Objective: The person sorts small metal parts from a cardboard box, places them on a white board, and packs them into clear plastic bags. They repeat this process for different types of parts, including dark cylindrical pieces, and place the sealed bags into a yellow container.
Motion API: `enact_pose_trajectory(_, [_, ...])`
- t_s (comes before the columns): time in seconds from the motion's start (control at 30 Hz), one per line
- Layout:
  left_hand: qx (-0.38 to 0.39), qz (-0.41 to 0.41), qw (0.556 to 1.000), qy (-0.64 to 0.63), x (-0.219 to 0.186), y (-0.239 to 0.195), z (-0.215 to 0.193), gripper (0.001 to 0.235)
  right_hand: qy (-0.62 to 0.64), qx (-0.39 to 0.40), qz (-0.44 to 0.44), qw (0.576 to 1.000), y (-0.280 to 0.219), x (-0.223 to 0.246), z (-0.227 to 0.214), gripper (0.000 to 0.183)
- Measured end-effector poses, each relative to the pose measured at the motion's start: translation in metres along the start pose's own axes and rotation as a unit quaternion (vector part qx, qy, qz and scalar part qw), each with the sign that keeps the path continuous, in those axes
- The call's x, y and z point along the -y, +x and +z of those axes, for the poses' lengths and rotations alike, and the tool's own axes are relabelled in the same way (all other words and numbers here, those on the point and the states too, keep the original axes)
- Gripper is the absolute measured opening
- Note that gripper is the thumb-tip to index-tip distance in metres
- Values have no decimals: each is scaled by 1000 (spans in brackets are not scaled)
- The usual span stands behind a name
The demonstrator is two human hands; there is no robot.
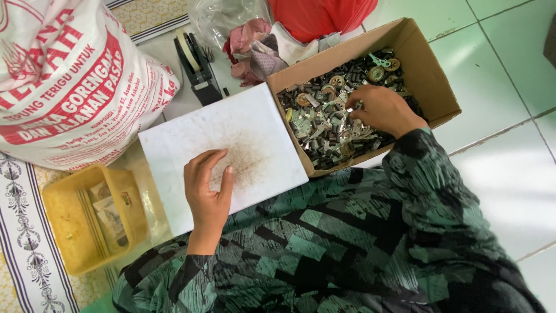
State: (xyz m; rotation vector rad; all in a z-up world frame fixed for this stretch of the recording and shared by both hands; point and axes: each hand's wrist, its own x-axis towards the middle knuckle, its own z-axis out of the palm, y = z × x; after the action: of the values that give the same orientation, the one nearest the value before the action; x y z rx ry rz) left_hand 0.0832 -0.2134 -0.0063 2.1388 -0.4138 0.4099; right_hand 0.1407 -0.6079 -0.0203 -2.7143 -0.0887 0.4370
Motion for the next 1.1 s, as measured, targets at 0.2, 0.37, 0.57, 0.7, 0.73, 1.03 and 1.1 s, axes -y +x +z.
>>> enact_pose_trajectory(0.2, [188, 30, 980, -52, -29, 42, 108, 26, 92, -123, 21, 988, -18, -64, 44, 23])
enact_pose_trajectory(0.37, [341, 7, 939, 46, -1, 49, 222, 30, 97, -56, 37, 993, -7, -47, 41, 26])
enact_pose_trajectory(0.57, [406, 42, 887, 218, 6, 37, 272, 40, 35, -7, -31, 999, 13, -40, 50, 54])
enact_pose_trajectory(0.7, [424, -11, 879, 219, 20, 28, 278, 31, -66, 73, -30, 995, 20, -32, 59, 61])
enact_pose_trajectory(0.73, [428, -12, 877, 219, 14, 30, 273, 31, -63, 76, -28, 995, 24, -41, 73, 61])
enact_pose_trajectory(1.03, [484, -195, 846, 107, 51, 31, 289, 53, -55, 87, 87, 991, 25, -80, 87, 21])
enact_pose_trajectory(1.1, [451, -235, 860, 49, 21, 45, 269, 41, -18, 36, 106, 994, 20, -82, 80, 23])
